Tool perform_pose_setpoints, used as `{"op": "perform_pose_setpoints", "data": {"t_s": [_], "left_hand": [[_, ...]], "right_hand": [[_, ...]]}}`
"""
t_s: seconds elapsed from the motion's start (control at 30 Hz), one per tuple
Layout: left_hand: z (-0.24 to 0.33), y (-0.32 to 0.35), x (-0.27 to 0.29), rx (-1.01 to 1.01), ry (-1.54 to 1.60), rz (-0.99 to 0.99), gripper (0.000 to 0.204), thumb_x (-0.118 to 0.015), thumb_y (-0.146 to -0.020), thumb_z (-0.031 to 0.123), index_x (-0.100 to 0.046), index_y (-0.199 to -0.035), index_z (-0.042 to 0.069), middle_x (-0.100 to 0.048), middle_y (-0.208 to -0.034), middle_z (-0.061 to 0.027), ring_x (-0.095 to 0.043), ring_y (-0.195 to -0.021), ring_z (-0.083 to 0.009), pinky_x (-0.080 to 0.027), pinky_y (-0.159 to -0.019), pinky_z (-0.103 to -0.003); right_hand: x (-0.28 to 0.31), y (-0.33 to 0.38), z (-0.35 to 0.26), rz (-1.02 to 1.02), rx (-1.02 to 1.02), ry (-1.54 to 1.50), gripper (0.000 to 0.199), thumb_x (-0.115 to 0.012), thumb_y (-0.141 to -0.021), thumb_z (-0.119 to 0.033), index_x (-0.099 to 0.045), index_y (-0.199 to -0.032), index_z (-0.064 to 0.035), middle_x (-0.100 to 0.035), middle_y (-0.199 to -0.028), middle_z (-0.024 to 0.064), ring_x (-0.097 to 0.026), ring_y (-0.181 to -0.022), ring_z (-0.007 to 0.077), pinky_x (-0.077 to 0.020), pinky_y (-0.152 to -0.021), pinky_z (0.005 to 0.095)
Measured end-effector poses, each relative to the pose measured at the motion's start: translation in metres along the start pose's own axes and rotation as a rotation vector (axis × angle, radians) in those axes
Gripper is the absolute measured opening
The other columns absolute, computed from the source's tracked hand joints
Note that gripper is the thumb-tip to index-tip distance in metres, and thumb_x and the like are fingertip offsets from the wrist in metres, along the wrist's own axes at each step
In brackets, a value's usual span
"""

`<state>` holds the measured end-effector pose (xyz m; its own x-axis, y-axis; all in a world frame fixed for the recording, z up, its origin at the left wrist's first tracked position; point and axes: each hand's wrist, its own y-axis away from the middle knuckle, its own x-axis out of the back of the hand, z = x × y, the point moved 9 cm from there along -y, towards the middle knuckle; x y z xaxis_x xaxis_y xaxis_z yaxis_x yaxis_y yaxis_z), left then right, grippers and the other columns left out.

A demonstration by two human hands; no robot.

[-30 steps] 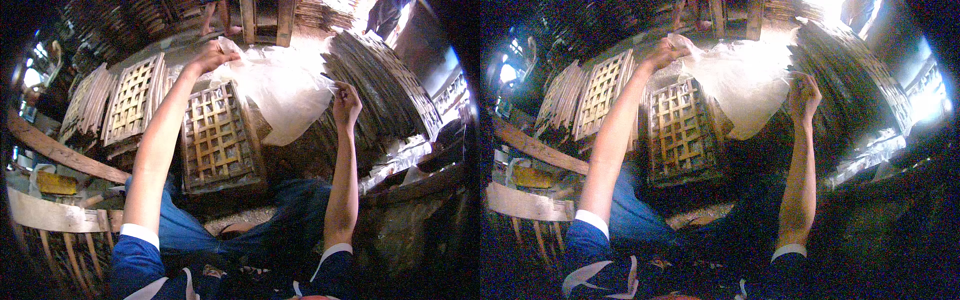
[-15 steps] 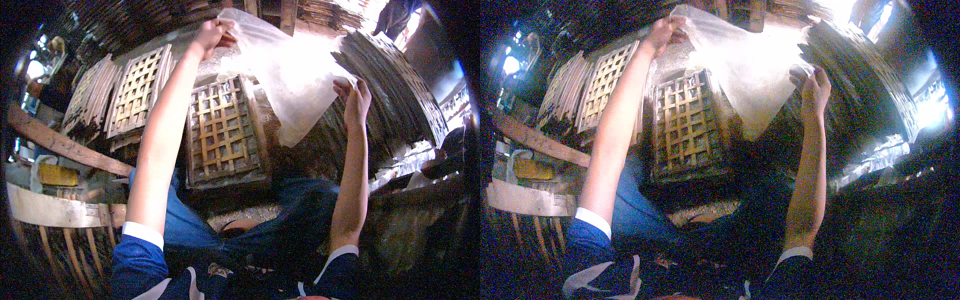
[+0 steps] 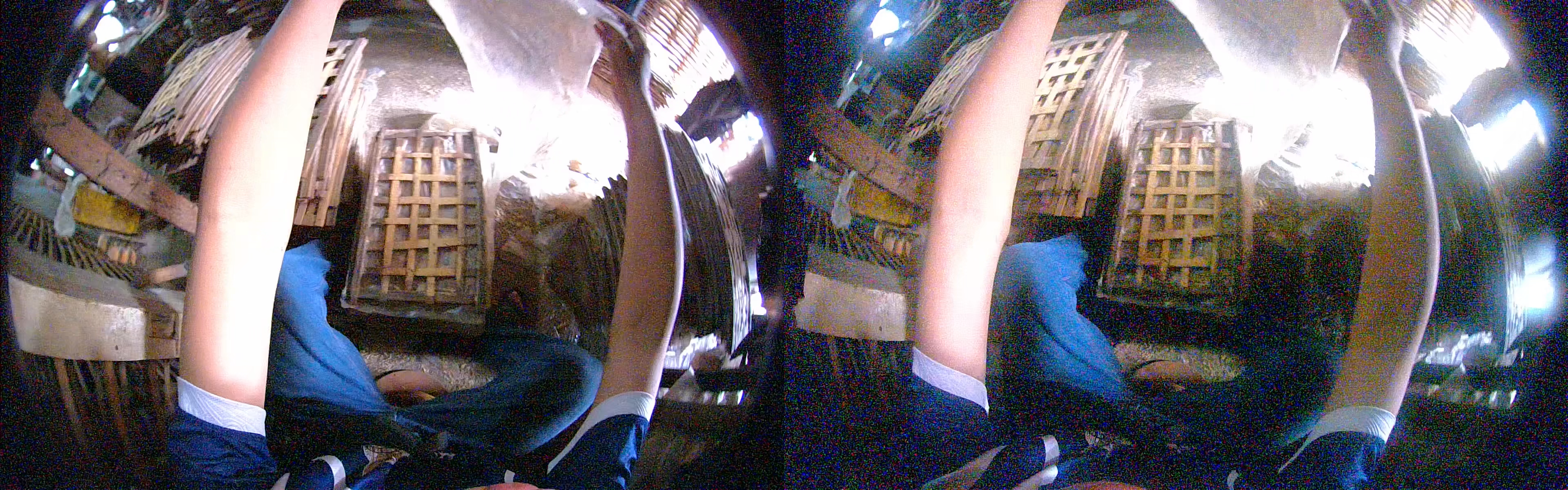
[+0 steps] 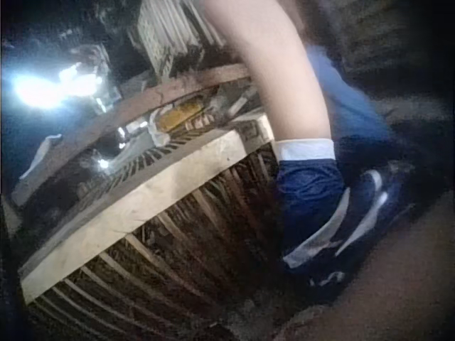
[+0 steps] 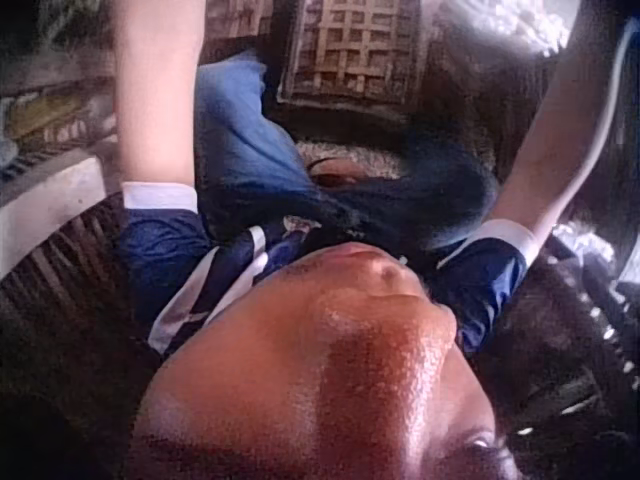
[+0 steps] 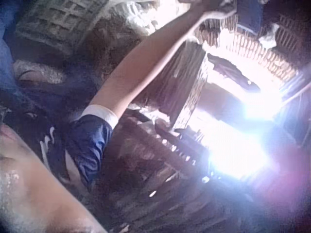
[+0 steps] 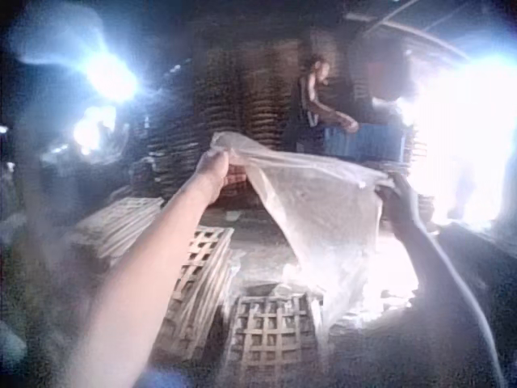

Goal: The person sits on the floor and assembles wooden lattice frames by hand. They pick up a frame, adjust the slats, and place it on a plastic-wrapped stack, repeating the process with additional frames.

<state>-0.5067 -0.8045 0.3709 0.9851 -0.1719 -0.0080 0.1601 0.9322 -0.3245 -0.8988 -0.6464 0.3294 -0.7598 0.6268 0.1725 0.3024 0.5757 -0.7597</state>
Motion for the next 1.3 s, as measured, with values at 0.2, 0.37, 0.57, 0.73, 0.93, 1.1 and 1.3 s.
{"op": "perform_pose_setpoints", "data": {"t_s": [0.2,0.37,0.57,0.73,0.93,1.1,1.3], "left_hand": [[-0.002,-0.026,0.097,-0.196,0.208,0.109,0.032,-0.04,-0.098,0.029,-0.061,-0.106,0.006,-0.068,-0.091,-0.01,-0.067,-0.08,-0.0202,-0.057,-0.067,-0.033],[0.03,0.08,0.137,-0.667,-0.234,0.351,0.037,-0.046,-0.096,0.034,-0.057,-0.071,0.008,-0.055,-0.063,-0.0052,-0.058,-0.064,-0.0153,-0.04,-0.048,-0.035],[-0.063,0.194,0.136,-0.748,-0.684,0.089,0.023,-0.06,-0.087,0.03,-0.062,-0.087,0.007,-0.065,-0.074,-0.0095,-0.065,-0.069,-0.0222,-0.05,-0.063,-0.039],[-0.104,0.301,0.08,-0.872,-0.687,-0.457,0.011,-0.062,-0.076,0.018,-0.056,-0.077,0.008,-0.058,-0.058,-0.0092,-0.063,-0.055,-0.0282,-0.049,-0.051,-0.04],[-0.231,0.349,0.072,-0.176,-1.208,-0.949,0.022,-0.059,-0.072,0.029,-0.067,-0.077,0.009,-0.064,-0.067,-0.0174,-0.065,-0.064,-0.0361,-0.052,-0.059,-0.048],[-0.306,0.423,0.075,0.273,-1.347,-1.415,0.036,-0.065,-0.075,0.039,-0.071,-0.094,0.009,-0.071,-0.086,-0.014,-0.068,-0.084,-0.0309,-0.054,-0.072,-0.045],[-0.373,0.408,0.076,0.421,-1.036,-1.3,0.065,-0.067,-0.072,0.064,-0.071,-0.104,0.007,-0.071,-0.099,-0.0134,-0.067,-0.093,-0.0295,-0.053,-0.082,-0.041]], "right_hand": [[-0.072,-0.063,0.006,-0.017,0.093,-0.601,0.044,-0.053,-0.095,-0.019,-0.038,-0.135,-0.0102,-0.051,-0.127,0.012,-0.056,-0.11,0.0276,-0.0441,-0.1,0.0446],[-0.11,-0.029,0.0,-0.144,0.048,-0.194,0.03,-0.053,-0.097,-0.028,-0.049,-0.122,-0.0103,-0.059,-0.113,0.01,-0.057,-0.101,0.0217,-0.0444,-0.091,0.0368],[-0.118,0.11,-0.028,-0.174,0.038,0.444,0.029,-0.054,-0.097,-0.031,-0.063,-0.103,-0.0039,-0.065,-0.09,0.0069,-0.058,-0.082,0.0145,-0.0468,-0.077,0.0271],[-0.08,0.238,0.046,-0.261,-0.228,0.014,0.02,-0.052,-0.097,-0.019,-0.065,-0.105,-0.0054,-0.066,-0.097,0.0075,-0.062,-0.093,0.0163,-0.0502,-0.086,0.0319],[-0.094,0.381,0.047,-0.93,-0.056,0.512,0.049,-0.064,-0.085,-0.03,-0.058,-0.127,-0.0045,-0.06,-0.122,0.0188,-0.06,-0.112,0.031,-0.0502,-0.094,0.0379],[-0.11,0.436,0.035,-1.161,-0.512,0.21,0.047,-0.066,-0.075,-0.033,-0.067,-0.111,-0.0021,-0.065,-0.117,0.019,-0.061,-0.111,0.0322,-0.0496,-0.092,0.0398],[-0.104,0.525,0.072,-1.335,-0.549,0.244,0.039,-0.06,-0.076,-0.036,-0.071,-0.098,-0.0061,-0.071,-0.091,0.0158,-0.067,-0.084,0.0302,-0.0516,-0.08,0.0381]]}}
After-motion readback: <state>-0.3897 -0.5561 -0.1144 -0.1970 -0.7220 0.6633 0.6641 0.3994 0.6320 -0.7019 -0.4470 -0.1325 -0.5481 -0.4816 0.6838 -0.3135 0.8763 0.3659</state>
